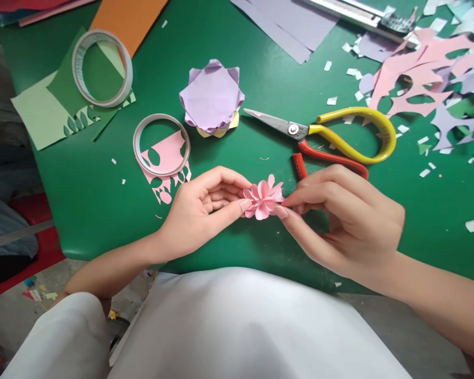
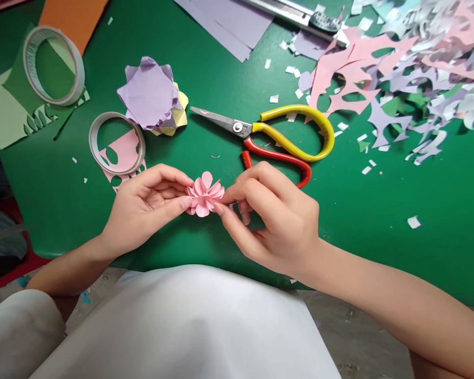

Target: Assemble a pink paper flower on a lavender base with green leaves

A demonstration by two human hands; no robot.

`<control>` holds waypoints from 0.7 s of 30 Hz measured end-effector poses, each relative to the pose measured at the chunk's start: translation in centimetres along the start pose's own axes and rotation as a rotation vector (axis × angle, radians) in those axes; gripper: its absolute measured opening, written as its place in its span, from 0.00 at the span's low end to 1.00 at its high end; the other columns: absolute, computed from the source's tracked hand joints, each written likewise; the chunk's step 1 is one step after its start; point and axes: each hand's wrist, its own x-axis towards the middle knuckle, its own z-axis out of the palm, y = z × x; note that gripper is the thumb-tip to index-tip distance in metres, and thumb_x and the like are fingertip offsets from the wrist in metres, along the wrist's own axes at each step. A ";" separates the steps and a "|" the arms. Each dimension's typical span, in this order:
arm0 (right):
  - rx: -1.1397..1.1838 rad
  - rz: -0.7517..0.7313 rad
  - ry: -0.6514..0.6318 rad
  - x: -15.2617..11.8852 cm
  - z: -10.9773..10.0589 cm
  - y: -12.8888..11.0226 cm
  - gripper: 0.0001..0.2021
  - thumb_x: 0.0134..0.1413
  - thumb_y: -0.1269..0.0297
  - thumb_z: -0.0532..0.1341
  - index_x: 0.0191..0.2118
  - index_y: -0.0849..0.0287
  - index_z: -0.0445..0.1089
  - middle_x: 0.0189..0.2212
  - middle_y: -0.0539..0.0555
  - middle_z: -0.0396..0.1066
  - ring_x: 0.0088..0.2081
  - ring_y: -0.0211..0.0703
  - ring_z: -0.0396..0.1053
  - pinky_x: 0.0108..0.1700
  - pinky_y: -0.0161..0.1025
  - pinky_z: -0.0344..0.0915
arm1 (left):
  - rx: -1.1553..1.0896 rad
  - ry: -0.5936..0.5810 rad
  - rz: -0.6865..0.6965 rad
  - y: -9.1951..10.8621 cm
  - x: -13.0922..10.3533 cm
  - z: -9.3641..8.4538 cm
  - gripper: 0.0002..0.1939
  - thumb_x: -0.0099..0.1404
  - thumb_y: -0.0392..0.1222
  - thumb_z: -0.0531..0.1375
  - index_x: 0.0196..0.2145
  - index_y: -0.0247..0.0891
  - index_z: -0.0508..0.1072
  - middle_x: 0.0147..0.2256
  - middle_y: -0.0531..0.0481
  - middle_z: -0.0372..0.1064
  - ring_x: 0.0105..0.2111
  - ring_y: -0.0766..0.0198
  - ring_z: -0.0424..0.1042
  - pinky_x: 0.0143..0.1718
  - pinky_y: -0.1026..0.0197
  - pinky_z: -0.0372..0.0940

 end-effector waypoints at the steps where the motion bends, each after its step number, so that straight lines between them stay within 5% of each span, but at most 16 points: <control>1: 0.000 0.000 0.001 0.0 0.0 0.0 0.08 0.54 0.75 0.66 0.35 0.57 0.68 0.27 0.50 0.67 0.24 0.34 0.64 0.23 0.34 0.62 | -0.001 -0.002 -0.001 0.0 0.0 0.0 0.08 0.62 0.39 0.69 0.38 0.38 0.75 0.36 0.51 0.79 0.35 0.66 0.81 0.39 0.66 0.79; 21: -0.370 0.059 0.045 0.7 -0.4 2.6 0.04 0.62 0.62 0.64 0.35 0.52 0.74 0.31 0.54 0.71 0.35 0.46 0.67 0.38 0.47 0.65 | 0.147 0.088 0.091 0.3 0.0 -0.4 0.07 0.65 0.39 0.65 0.40 0.39 0.71 0.37 0.50 0.76 0.26 0.70 0.75 0.21 0.69 0.69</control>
